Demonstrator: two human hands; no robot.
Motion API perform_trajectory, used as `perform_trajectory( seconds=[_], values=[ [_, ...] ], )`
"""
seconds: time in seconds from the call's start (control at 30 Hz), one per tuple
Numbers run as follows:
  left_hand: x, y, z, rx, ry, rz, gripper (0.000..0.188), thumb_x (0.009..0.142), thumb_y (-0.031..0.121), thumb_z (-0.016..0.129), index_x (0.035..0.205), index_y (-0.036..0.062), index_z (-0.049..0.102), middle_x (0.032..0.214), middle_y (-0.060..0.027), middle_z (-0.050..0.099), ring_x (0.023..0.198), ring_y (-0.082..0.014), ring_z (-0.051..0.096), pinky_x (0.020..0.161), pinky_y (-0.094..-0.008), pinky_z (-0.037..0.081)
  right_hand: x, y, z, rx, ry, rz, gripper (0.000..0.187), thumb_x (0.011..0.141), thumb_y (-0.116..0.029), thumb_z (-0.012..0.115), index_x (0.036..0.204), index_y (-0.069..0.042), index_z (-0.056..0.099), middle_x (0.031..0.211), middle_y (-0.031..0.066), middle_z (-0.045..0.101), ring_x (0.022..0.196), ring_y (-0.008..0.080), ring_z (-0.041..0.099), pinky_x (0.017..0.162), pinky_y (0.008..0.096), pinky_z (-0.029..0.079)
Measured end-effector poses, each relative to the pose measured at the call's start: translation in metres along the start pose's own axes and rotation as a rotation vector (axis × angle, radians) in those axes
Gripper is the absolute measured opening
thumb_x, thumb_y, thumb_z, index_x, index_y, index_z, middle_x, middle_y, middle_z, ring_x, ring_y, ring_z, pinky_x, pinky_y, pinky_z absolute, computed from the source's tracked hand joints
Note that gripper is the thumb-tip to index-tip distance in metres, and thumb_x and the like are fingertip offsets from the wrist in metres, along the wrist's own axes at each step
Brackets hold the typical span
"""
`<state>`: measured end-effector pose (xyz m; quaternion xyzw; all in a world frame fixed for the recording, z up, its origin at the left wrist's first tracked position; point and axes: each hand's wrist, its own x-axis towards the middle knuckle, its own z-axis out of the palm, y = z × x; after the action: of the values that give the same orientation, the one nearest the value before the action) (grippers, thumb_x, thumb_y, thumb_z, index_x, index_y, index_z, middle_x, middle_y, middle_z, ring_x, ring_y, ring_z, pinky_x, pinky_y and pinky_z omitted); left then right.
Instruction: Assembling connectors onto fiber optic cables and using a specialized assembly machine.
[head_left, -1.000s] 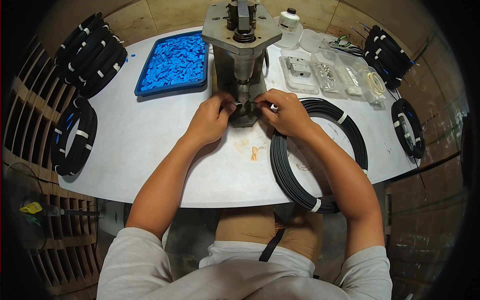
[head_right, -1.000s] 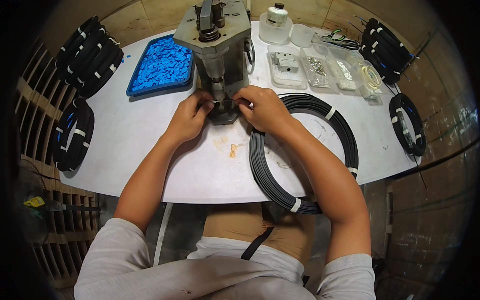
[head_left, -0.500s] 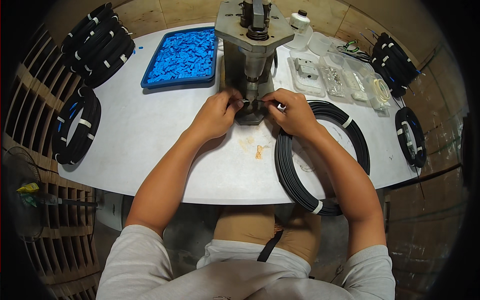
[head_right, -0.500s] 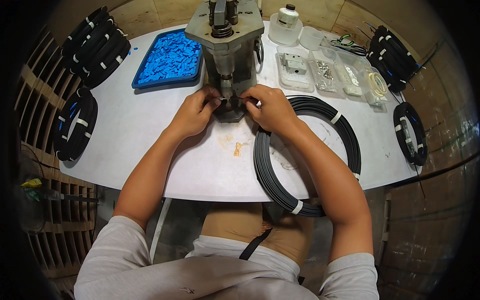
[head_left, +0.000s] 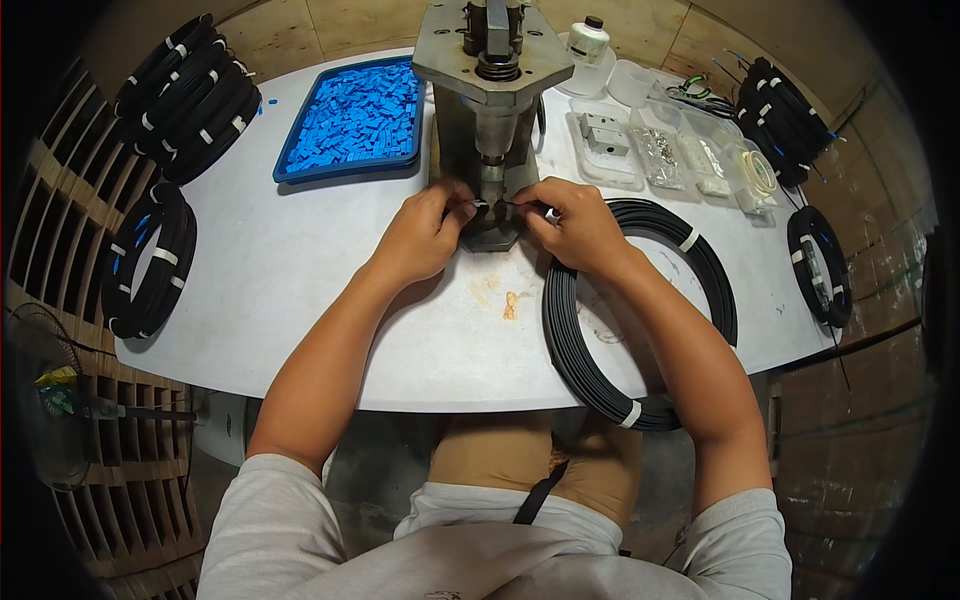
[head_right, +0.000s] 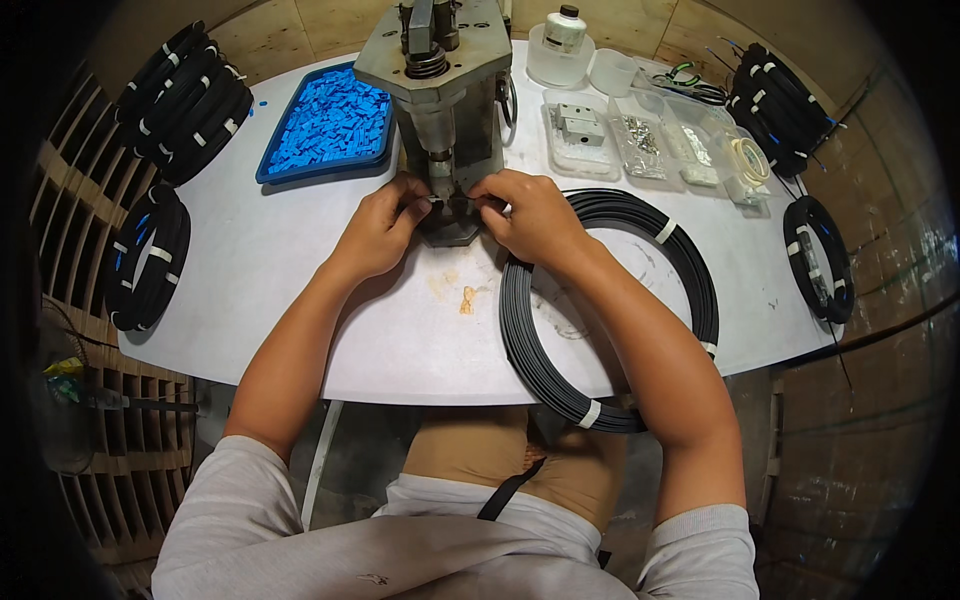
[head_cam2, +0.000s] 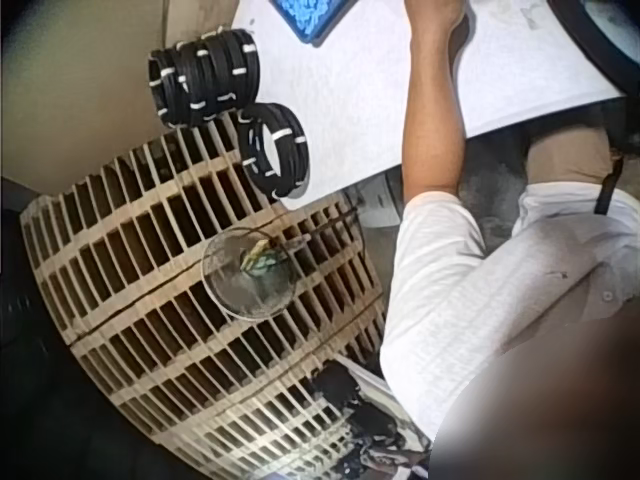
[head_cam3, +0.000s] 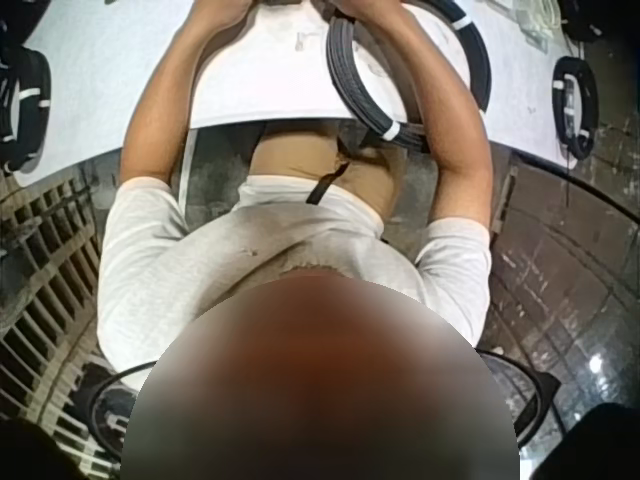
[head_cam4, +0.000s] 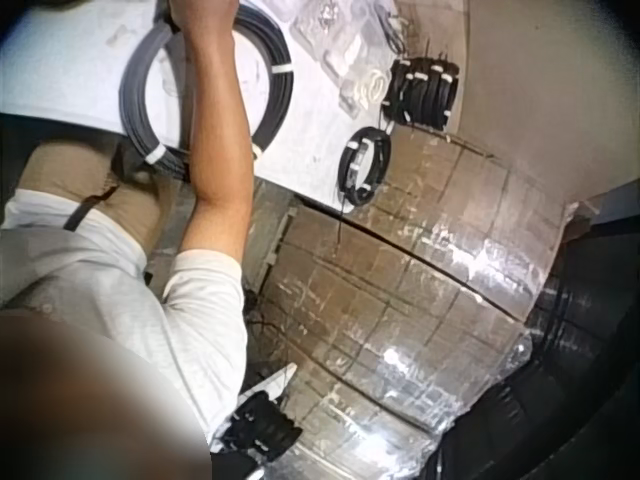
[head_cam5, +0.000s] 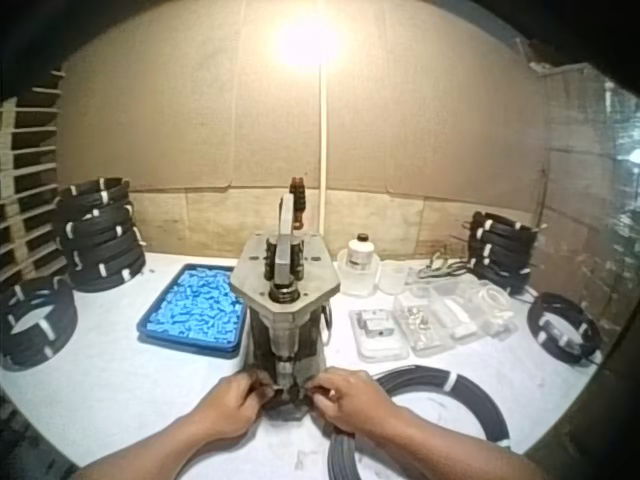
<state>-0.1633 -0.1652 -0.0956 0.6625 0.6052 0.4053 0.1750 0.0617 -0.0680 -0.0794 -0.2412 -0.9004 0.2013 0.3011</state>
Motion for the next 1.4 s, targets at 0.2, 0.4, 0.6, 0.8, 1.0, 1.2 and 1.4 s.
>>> perform_trajectory(
  seconds=[0.2, 0.4, 0.6, 0.8, 1.0, 1.2, 1.4],
  values=[
    [-0.0008, 0.0011, -0.0014, -0.001, 0.004, -0.002, 0.022, 0.097, 0.014, 0.062, 0.112, -0.0022, 0.063, 0.102, -0.0192, 0.071, 0.096, -0.0334, 0.068, 0.087, -0.0392, 0.052, 0.0008, -0.0030, -0.0013, -0.007, -0.016, 0.009, 0.020, 0.086, -0.006, 0.069, 0.105, -0.005, 0.075, 0.097, 0.0140, 0.075, 0.078, 0.0282, 0.074, 0.070, 0.0342, 0.059],
    [-0.0005, 0.0010, -0.0018, 0.004, 0.000, -0.003, 0.022, 0.097, 0.014, 0.062, 0.112, -0.0024, 0.063, 0.102, -0.0193, 0.071, 0.096, -0.0336, 0.069, 0.087, -0.0394, 0.052, 0.0006, -0.0003, -0.0013, 0.006, -0.019, -0.003, 0.021, 0.087, -0.003, 0.069, 0.107, -0.004, 0.075, 0.098, 0.0136, 0.076, 0.081, 0.0270, 0.075, 0.072, 0.0334, 0.060],
    [-0.0006, 0.0048, -0.0026, -0.006, -0.007, -0.022, 0.022, 0.098, 0.014, 0.061, 0.112, -0.0024, 0.063, 0.102, -0.0195, 0.072, 0.096, -0.0330, 0.069, 0.088, -0.0391, 0.053, 0.0007, -0.0011, -0.0015, 0.003, -0.030, 0.026, 0.022, 0.088, -0.003, 0.069, 0.109, -0.005, 0.075, 0.099, 0.0135, 0.076, 0.085, 0.0269, 0.075, 0.074, 0.0340, 0.061],
    [-0.0006, 0.0027, -0.0021, -0.007, -0.013, -0.035, 0.022, 0.098, 0.014, 0.061, 0.113, -0.0020, 0.063, 0.103, -0.0189, 0.072, 0.097, -0.0321, 0.069, 0.089, -0.0387, 0.052, -0.0003, -0.0029, -0.0015, 0.003, -0.037, 0.038, 0.020, 0.090, -0.004, 0.069, 0.109, -0.005, 0.074, 0.101, 0.0132, 0.076, 0.086, 0.0272, 0.075, 0.075, 0.0341, 0.060],
    [-0.0011, 0.0012, -0.0021, -0.001, -0.015, -0.031, 0.022, 0.098, 0.013, 0.061, 0.113, -0.0020, 0.063, 0.103, -0.0181, 0.072, 0.097, -0.0313, 0.069, 0.089, -0.0382, 0.052, -0.0007, -0.0034, -0.0012, -0.020, -0.037, 0.037, 0.020, 0.090, -0.004, 0.069, 0.109, -0.005, 0.074, 0.101, 0.0131, 0.075, 0.086, 0.0280, 0.075, 0.074, 0.0347, 0.060],
    [-0.0009, 0.0011, -0.0022, -0.009, -0.009, -0.038, 0.022, 0.098, 0.014, 0.062, 0.113, -0.0018, 0.063, 0.102, -0.0178, 0.072, 0.097, -0.0309, 0.069, 0.089, -0.0378, 0.052, -0.0002, -0.0023, -0.0009, 0.015, -0.028, 0.023, 0.020, 0.090, -0.003, 0.069, 0.110, -0.005, 0.073, 0.101, 0.0133, 0.075, 0.086, 0.0282, 0.075, 0.074, 0.0347, 0.060],
    [-0.0009, 0.0027, -0.0013, -0.019, 0.007, -0.030, 0.022, 0.098, 0.015, 0.061, 0.110, -0.0030, 0.065, 0.103, -0.0235, 0.072, 0.099, -0.0402, 0.070, 0.088, -0.0434, 0.053, -0.0001, -0.0068, -0.0015, 0.019, -0.011, 0.058, 0.019, 0.091, -0.006, 0.069, 0.109, -0.004, 0.073, 0.099, 0.0141, 0.076, 0.085, 0.0293, 0.075, 0.074, 0.0356, 0.060]
  ],
)
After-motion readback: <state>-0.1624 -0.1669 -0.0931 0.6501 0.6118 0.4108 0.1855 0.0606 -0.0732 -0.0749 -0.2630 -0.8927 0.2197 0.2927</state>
